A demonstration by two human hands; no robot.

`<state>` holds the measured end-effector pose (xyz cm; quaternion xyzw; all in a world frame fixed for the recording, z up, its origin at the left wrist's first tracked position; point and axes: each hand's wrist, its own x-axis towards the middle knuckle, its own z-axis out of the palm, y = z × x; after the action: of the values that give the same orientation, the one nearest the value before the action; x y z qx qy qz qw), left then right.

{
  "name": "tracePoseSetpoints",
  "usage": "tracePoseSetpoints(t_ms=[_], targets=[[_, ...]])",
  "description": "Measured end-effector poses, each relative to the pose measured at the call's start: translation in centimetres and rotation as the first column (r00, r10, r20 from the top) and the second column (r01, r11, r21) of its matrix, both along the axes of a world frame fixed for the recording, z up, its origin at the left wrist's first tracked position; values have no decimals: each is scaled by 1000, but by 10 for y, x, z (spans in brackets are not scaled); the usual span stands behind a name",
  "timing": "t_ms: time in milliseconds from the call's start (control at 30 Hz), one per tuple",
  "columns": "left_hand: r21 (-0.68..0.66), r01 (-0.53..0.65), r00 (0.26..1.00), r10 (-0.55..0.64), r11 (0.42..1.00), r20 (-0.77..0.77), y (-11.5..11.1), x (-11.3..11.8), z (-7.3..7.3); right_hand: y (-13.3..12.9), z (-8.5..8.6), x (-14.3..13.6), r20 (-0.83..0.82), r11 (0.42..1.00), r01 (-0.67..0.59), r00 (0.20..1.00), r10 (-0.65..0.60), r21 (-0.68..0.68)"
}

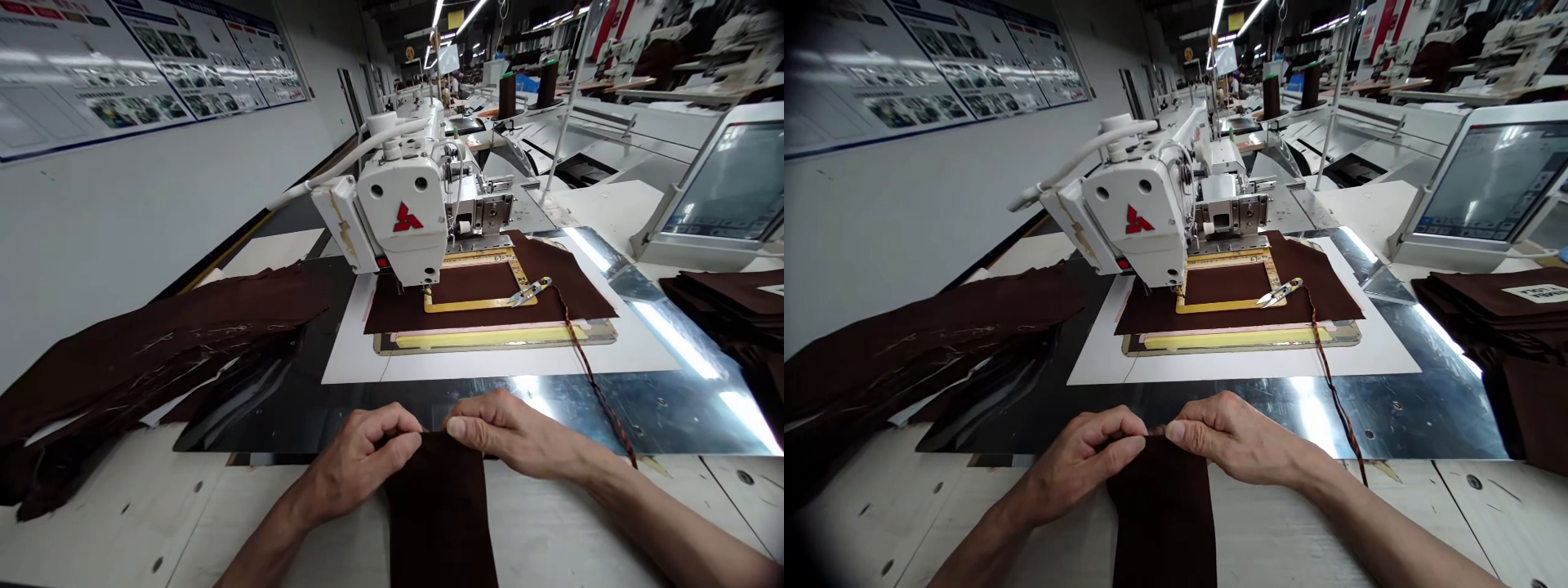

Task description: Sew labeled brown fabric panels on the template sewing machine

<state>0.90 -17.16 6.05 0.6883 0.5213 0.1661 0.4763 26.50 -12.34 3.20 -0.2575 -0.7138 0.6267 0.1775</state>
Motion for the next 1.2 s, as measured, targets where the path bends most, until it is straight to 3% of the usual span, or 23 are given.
tracePoseSetpoints(t_ms=[267, 800, 1200], targets=[[-3, -12, 1000, 12, 1000, 13, 0, 11, -5, -7, -4, -6, 43, 996, 40, 998, -43, 82], [50, 124, 991, -127, 991, 43, 4, 18, -5, -8, -2, -7, 55, 990, 21, 998, -29, 139], [23, 20, 1000, -20, 1000, -10, 3, 7, 0, -6, 4, -3, 63, 999, -13, 998, 15, -34]])
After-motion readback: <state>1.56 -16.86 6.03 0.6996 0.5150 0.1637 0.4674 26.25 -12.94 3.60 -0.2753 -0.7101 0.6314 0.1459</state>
